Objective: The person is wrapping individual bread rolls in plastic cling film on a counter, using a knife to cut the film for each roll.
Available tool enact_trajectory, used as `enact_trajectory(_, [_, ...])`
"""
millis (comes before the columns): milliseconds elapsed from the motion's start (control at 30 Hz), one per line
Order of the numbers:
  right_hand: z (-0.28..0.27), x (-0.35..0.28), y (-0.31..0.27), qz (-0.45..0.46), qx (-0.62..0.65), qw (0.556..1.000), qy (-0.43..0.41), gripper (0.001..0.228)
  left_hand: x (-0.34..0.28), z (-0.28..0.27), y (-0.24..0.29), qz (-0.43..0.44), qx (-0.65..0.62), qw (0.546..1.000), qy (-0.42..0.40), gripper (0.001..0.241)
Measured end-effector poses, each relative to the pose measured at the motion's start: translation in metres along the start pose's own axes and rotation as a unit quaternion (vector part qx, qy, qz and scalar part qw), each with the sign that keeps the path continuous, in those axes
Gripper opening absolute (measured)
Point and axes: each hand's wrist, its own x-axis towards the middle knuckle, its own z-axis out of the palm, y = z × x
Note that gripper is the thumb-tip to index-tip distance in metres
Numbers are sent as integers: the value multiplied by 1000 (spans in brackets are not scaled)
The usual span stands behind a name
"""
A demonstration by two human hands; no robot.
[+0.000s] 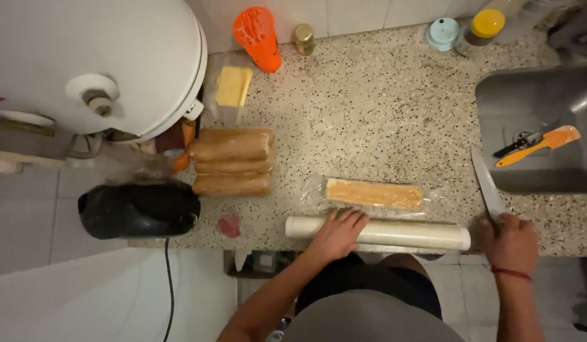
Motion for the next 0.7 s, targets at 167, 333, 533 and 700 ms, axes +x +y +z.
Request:
enact_trajectory(167, [54,0,46,56,-10,998,-30,47,11,1,19,15,35,999,35,65])
enact_trajectory(333, [12,8,22,98,75,989,-86,20,24,28,37,65,92,984,137,69])
enact_trajectory(533, [-56,54,-125,-59,190,960,-196,30,35,54,38,59,101,931,345,22])
enact_trajectory(700, [-62,77,-212,-246,340,860,-289,28,47,95,15,72,141,915,372,11])
